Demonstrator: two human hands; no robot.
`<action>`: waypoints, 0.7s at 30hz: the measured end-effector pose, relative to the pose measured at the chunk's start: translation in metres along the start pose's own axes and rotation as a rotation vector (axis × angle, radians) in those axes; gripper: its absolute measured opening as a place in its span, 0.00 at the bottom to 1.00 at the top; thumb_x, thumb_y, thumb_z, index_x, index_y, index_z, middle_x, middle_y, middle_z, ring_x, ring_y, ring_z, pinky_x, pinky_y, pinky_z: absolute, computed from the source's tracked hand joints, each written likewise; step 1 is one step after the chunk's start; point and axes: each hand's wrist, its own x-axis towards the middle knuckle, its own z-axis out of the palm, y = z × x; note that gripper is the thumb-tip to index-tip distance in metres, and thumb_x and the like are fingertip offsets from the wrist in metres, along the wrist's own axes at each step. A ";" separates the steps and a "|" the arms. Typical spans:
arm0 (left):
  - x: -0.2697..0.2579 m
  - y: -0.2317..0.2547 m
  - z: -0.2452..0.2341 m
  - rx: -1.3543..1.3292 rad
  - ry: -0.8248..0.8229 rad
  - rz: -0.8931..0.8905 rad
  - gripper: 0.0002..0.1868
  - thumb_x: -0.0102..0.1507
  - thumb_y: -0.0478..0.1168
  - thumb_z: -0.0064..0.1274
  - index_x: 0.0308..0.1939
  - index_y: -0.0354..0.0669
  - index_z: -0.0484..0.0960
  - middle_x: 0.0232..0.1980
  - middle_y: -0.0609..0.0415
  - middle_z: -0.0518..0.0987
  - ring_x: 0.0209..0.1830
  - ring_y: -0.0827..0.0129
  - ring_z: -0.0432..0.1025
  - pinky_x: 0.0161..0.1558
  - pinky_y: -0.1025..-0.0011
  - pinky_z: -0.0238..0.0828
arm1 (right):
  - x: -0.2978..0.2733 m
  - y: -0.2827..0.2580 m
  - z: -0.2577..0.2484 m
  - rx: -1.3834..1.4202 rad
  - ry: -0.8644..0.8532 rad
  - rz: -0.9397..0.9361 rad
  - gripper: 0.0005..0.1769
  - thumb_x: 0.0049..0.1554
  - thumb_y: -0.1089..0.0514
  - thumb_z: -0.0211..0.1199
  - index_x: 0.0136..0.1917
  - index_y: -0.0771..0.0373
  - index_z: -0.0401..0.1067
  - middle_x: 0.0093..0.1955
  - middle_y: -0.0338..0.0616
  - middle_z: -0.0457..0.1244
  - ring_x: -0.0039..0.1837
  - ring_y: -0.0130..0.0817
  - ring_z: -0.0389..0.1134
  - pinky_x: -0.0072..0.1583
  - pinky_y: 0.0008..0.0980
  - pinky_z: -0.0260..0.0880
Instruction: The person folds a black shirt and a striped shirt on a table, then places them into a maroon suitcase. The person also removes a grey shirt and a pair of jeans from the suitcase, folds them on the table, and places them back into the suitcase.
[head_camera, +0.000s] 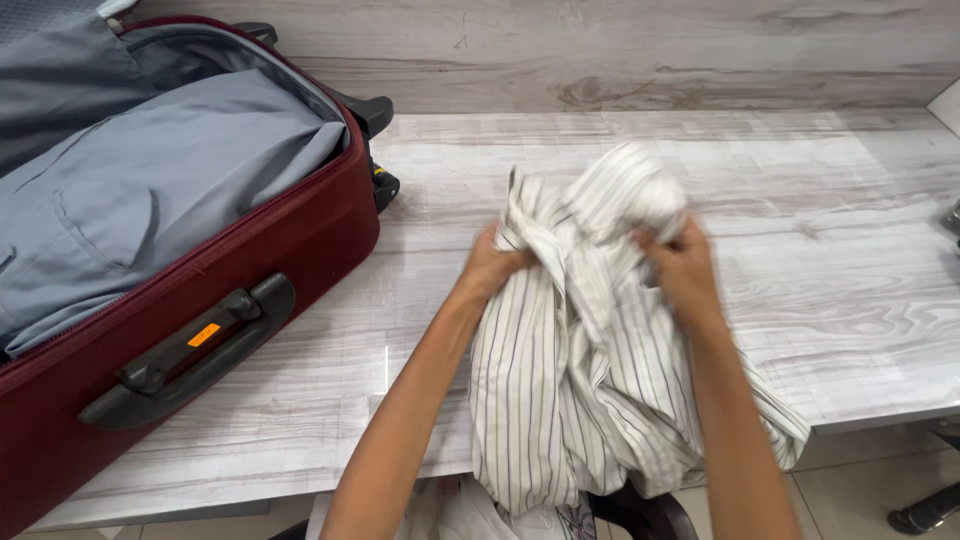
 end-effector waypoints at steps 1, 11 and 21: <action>-0.005 0.013 -0.005 -0.008 0.086 0.087 0.31 0.53 0.35 0.66 0.61 0.37 0.79 0.58 0.44 0.84 0.55 0.61 0.80 0.59 0.65 0.79 | 0.002 -0.011 -0.014 0.074 0.080 -0.001 0.18 0.61 0.50 0.66 0.60 0.59 0.71 0.43 0.39 0.66 0.37 0.27 0.61 0.38 0.30 0.63; 0.058 0.127 -0.008 0.664 0.669 0.978 0.70 0.42 0.40 0.79 0.78 0.33 0.46 0.67 0.30 0.58 0.64 0.37 0.64 0.62 0.50 0.72 | 0.102 -0.062 -0.076 -0.386 0.296 -0.892 0.24 0.60 0.70 0.52 0.70 0.66 0.64 0.56 0.54 0.65 0.55 0.39 0.67 0.60 0.42 0.71; -0.044 0.030 -0.041 1.150 0.412 0.392 0.33 0.58 0.53 0.65 0.57 0.29 0.78 0.53 0.37 0.77 0.51 0.47 0.71 0.50 0.54 0.72 | 0.005 0.015 -0.056 -0.971 0.088 -0.353 0.38 0.58 0.33 0.66 0.66 0.67 0.72 0.61 0.57 0.65 0.58 0.48 0.66 0.57 0.49 0.67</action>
